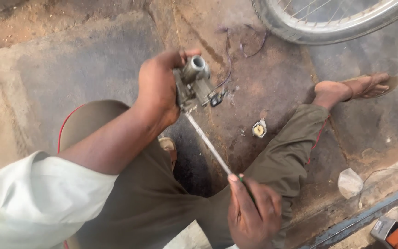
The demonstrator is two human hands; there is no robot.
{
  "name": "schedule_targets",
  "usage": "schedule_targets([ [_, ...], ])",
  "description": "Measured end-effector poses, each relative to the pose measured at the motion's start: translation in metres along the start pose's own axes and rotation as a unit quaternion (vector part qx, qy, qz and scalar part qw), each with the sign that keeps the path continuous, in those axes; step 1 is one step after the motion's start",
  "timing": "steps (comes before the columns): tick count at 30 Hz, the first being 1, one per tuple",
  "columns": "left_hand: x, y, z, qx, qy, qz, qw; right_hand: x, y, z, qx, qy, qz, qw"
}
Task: Repairing and adjusting a motorcycle carburetor using a screwdriver.
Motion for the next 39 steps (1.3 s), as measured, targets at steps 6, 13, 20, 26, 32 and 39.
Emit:
schedule_targets([
  [6, 0.007, 0.005, -0.005, -0.025, 0.000, -0.001, 1.000, 0.006, -0.009, -0.005, 0.000, 0.016, 0.001, 1.000],
  [13, -0.016, 0.000, 0.012, -0.022, -0.024, -0.128, 0.991, -0.005, 0.019, -0.027, -0.321, -0.145, -0.209, 0.912],
  [20, -0.009, 0.000, 0.010, -0.091, -0.013, -0.015, 0.996, 0.001, 0.036, -0.032, -0.623, -0.311, -0.429, 0.576],
  [26, 0.023, 0.012, -0.023, 0.025, -0.131, 0.009, 0.991, -0.001, 0.009, -0.001, -0.128, -0.127, -0.080, 0.980],
  [32, 0.018, -0.003, -0.018, 0.011, -0.135, 0.016, 0.991, 0.001, 0.002, -0.003, -0.031, -0.150, -0.145, 0.978],
  [39, 0.013, 0.004, -0.017, 0.036, -0.114, -0.044, 0.992, 0.009, 0.003, -0.021, -0.229, -0.110, -0.179, 0.951],
])
Point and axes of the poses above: each hand's wrist, its own x-axis away from the middle knuckle, its own z-axis out of the back of the hand, y = z × x, the point moved 5 cm from there along -x, towards the middle knuckle, and after that the axes turned 11 degrees about -z, right-handed, at the moved point
